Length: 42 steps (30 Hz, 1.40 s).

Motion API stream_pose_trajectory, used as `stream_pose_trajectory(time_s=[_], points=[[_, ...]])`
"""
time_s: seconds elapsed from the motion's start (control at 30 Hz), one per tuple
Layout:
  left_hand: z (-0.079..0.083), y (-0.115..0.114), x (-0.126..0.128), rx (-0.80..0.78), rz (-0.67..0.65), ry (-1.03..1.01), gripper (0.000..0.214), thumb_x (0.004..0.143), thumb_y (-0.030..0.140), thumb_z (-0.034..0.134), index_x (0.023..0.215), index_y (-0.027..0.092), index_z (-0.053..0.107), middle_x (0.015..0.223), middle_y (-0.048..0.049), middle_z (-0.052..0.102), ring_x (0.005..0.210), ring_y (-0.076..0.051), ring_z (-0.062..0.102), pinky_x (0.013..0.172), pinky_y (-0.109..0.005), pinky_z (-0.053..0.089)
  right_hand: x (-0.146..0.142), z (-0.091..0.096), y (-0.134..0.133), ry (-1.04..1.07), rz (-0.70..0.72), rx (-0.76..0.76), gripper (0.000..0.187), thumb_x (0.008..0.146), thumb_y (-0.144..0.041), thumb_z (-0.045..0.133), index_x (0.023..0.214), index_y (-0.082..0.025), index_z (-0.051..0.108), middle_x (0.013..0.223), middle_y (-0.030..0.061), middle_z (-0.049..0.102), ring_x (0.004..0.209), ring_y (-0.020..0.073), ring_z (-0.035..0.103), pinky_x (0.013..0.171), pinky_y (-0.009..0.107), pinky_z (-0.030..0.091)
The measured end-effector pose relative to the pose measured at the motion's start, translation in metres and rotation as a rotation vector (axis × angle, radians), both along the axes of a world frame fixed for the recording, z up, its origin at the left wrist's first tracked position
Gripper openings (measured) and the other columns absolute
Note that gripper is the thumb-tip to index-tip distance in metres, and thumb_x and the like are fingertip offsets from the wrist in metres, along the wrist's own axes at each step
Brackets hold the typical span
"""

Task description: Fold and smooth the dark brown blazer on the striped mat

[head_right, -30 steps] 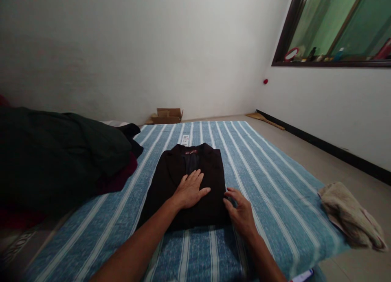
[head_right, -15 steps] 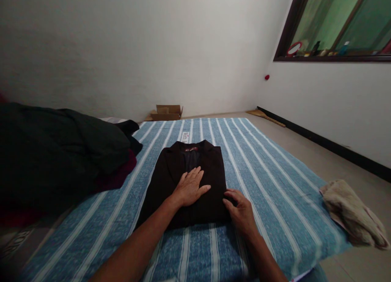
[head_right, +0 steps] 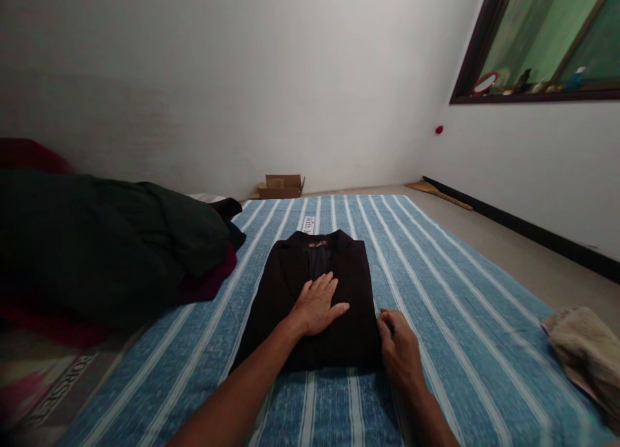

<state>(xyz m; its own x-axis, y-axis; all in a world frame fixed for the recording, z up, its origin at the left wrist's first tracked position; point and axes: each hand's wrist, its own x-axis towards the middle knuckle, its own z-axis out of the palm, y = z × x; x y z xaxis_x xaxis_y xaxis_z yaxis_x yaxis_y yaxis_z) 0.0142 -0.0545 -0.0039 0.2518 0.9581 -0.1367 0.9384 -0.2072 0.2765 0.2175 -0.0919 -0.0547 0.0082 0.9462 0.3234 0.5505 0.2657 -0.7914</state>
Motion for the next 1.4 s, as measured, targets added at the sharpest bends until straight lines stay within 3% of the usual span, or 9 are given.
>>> stream_pose_trajectory(time_s=[0.17, 0.33, 0.47, 0.6, 0.77, 0.87, 1.0, 1.23, 1.4], points=[[-0.001, -0.001, 0.0, 0.004, 0.007, -0.023, 0.076, 0.083, 0.064, 0.025, 0.141, 0.014, 0.026, 0.15, -0.0121, 0.018, 0.138, -0.025, 0.011, 0.11, -0.047, 0.012, -0.008, -0.002, -0.004, -0.092, -0.057, 0.207, 0.027, 0.088, -0.036, 0.039, 0.093, -0.018, 0.058, 0.106, 0.0113, 0.063, 0.1, 0.0237, 0.058, 0.088, 0.041, 0.045], [-0.001, -0.002, 0.0, 0.002, 0.006, -0.019, 0.073, 0.085, 0.06, 0.027, 0.14, 0.012, 0.027, 0.15, -0.0132, 0.017, 0.138, -0.024, 0.01, 0.11, -0.047, 0.012, -0.041, 0.006, -0.018, -0.336, 0.132, 0.458, 0.03, 0.089, -0.028, 0.042, 0.114, -0.016, 0.054, 0.123, 0.0128, 0.055, 0.118, 0.0246, 0.047, 0.096, 0.044, 0.042], [-0.004, 0.0, -0.003, -0.009, -0.014, -0.021, 0.065, 0.087, 0.051, 0.03, 0.141, 0.013, 0.026, 0.151, -0.0132, 0.016, 0.138, -0.024, 0.01, 0.109, -0.048, 0.012, -0.067, 0.003, -0.032, -0.529, 0.227, 0.54, 0.043, 0.086, -0.027, 0.046, 0.127, -0.013, 0.046, 0.133, 0.0146, 0.047, 0.127, 0.028, 0.038, 0.099, 0.046, 0.039], [-0.005, 0.004, -0.008, -0.032, -0.004, -0.125, 0.063, 0.088, 0.051, 0.029, 0.139, 0.014, 0.03, 0.15, -0.0131, 0.019, 0.138, -0.024, 0.013, 0.109, -0.048, 0.013, -0.078, -0.01, -0.038, -0.64, 0.176, 0.544, 0.056, 0.085, -0.032, 0.049, 0.135, -0.009, 0.036, 0.138, 0.0182, 0.04, 0.129, 0.0312, 0.034, 0.098, 0.049, 0.037], [-0.003, 0.01, -0.011, 0.021, 0.085, -0.347, 0.045, 0.089, 0.04, 0.033, 0.124, 0.018, 0.052, 0.142, -0.0107, 0.038, 0.132, -0.022, 0.031, 0.108, -0.044, 0.021, -0.076, -0.018, -0.037, -0.695, 0.162, 0.55, 0.05, 0.085, -0.038, 0.05, 0.129, -0.013, 0.044, 0.135, 0.0182, 0.044, 0.126, 0.0329, 0.039, 0.096, 0.051, 0.038], [-0.002, 0.01, -0.011, 0.125, 0.119, -0.522, 0.038, 0.088, 0.032, 0.036, 0.111, 0.017, 0.062, 0.132, -0.0094, 0.051, 0.124, -0.019, 0.044, 0.105, -0.037, 0.031, -0.075, -0.012, -0.038, -0.678, 0.158, 0.549, 0.048, 0.086, -0.038, 0.049, 0.127, -0.013, 0.046, 0.134, 0.0188, 0.044, 0.125, 0.0322, 0.04, 0.096, 0.051, 0.039], [0.009, 0.004, -0.023, 0.385, 0.224, -0.771, 0.03, 0.082, 0.026, 0.044, 0.099, 0.017, 0.068, 0.112, -0.0073, 0.066, 0.107, -0.018, 0.058, 0.098, -0.033, 0.042, -0.079, 0.006, -0.035, -0.615, 0.17, 0.549, 0.043, 0.087, -0.034, 0.048, 0.124, -0.013, 0.049, 0.132, 0.0177, 0.047, 0.124, 0.0302, 0.041, 0.097, 0.049, 0.039], [0.023, -0.012, -0.087, 0.639, 0.614, -0.623, 0.018, 0.074, 0.019, 0.051, 0.078, 0.019, 0.069, 0.081, -0.0013, 0.07, 0.077, -0.017, 0.065, 0.077, -0.03, 0.051, -0.107, 0.042, -0.012, -0.515, 0.275, 0.469, 0.034, 0.086, -0.033, 0.051, 0.114, -0.015, 0.059, 0.125, 0.0136, 0.055, 0.121, 0.0271, 0.046, 0.101, 0.046, 0.036], [0.016, -0.018, -0.109, 0.629, 0.64, -0.438, 0.014, 0.072, 0.016, 0.054, 0.075, 0.019, 0.068, 0.082, -0.0013, 0.068, 0.08, -0.016, 0.064, 0.077, -0.028, 0.049, -0.121, 0.039, -0.004, -0.54, 0.381, 0.331, 0.038, 0.086, -0.038, 0.053, 0.116, -0.017, 0.057, 0.127, 0.0128, 0.054, 0.122, 0.0268, 0.044, 0.103, 0.047, 0.032]])
